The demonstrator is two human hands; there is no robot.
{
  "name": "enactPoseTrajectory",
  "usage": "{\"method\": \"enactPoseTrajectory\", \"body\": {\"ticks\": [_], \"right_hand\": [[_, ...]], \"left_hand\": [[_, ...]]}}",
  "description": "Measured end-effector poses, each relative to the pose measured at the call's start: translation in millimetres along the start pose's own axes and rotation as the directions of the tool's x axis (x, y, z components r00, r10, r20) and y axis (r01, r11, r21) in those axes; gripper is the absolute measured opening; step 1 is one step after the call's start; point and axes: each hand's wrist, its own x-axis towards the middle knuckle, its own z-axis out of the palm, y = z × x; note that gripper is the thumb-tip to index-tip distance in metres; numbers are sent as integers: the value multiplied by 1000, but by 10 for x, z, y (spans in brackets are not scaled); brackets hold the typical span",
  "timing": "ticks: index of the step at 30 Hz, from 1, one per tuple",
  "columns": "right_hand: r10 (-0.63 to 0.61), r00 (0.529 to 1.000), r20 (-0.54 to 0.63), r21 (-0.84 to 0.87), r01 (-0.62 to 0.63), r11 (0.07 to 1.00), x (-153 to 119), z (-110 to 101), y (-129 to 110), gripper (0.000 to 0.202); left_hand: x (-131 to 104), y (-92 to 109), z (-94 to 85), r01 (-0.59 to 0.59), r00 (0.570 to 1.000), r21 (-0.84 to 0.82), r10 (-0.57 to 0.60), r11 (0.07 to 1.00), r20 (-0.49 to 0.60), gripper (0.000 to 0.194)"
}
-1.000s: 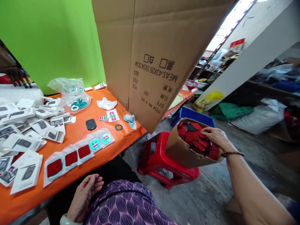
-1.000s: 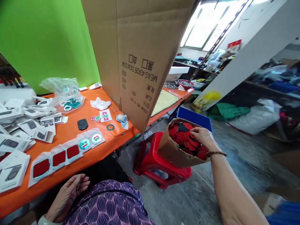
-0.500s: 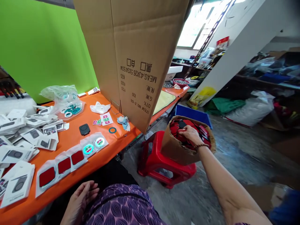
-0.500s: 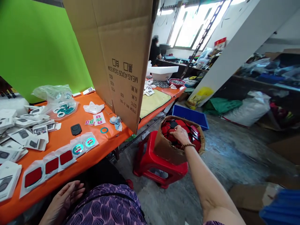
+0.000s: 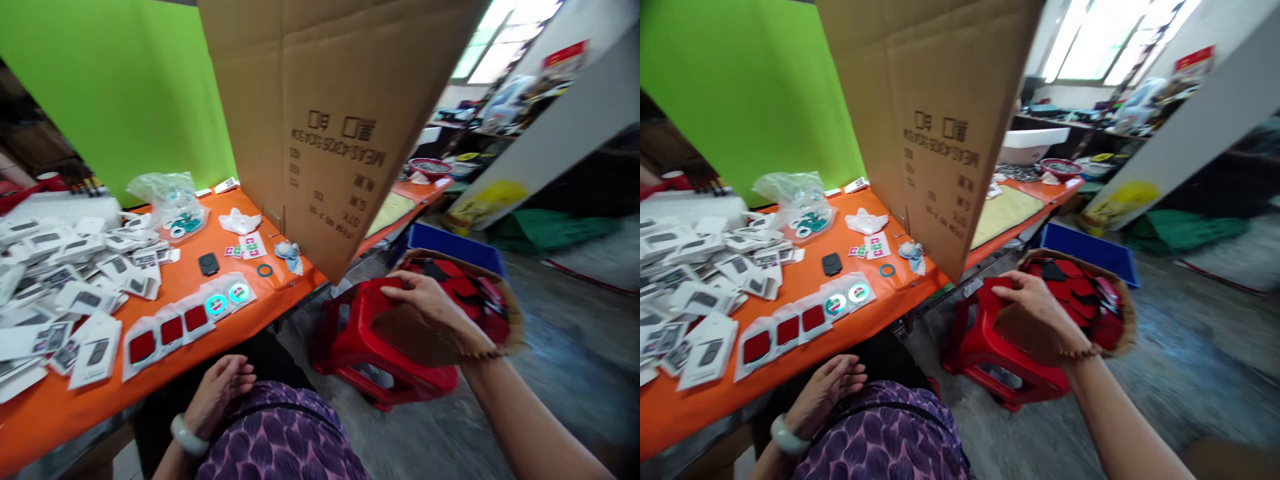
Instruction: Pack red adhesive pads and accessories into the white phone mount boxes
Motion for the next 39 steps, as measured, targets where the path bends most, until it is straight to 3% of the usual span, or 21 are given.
{"method": "enactPoseTrajectory", "body": {"ticks": [2, 6, 8, 10, 13, 16, 17, 20, 21, 23, 27, 29, 34, 39], "right_hand": [[41, 980, 193, 186, -78, 979, -132, 627, -147, 42], [-15, 852, 524, 356, -203, 912, -443, 1961, -282, 42], [-84, 796, 599, 361, -175, 916, -569, 2457, -314, 35], [-165, 751, 639, 336, -80, 938, -637, 2774, -359, 28], [-270, 663, 698, 302, 68, 951, -621, 2998, -451, 23], [-291, 572, 767, 293, 91, 952, -455, 3122, -533, 23], [-288, 574, 766, 290, 90, 953, -359, 3169, -560, 24], [-295, 640, 709, 257, 155, 954, 22, 3338, -688, 31], [-309, 637, 706, 235, 202, 951, 162, 3400, -755, 31], [-346, 562, 751, 200, 307, 931, 417, 3525, -917, 28], [-351, 309, 884, 180, 468, 865, 735, 3765, -1205, 24], [-300, 253, 920, 126, 533, 837, 802, 3872, -1258, 26], [-297, 309, 904, 28, 649, 760, 826, 4034, -1181, 23], [-435, 398, 808, 26, 713, 701, 694, 3949, -1147, 9]], "left_hand": [[1, 26, 135, 11, 993, -13, -10, 1000, 120, 39], [57, 32, 287, 53, 951, -63, -32, 997, 307, 58], [83, 4, 257, -8, 944, -60, 27, 998, 330, 62], [91, -32, 169, -89, 952, -59, 102, 994, 289, 63], [84, -53, -12, -171, 968, -105, 187, 980, 165, 62], [70, -11, -180, -227, 972, -188, 233, 956, 14, 61], [63, 9, -230, -240, 971, -209, 239, 948, -31, 61], [35, 48, -367, -252, 967, -239, 235, 938, -100, 60], [23, 48, -409, -248, 968, -237, 228, 939, -106, 59], [-2, 25, -489, -232, 971, -218, 213, 948, -107, 59], [-24, -62, -612, -210, 975, -161, 194, 965, -110, 61], [-20, -100, -651, -200, 976, -134, 185, 970, -119, 62], [-22, -133, -688, -178, 978, -117, 162, 977, -132, 63], [-40, -100, -647, -171, 981, -105, 159, 980, -114, 59]]}}
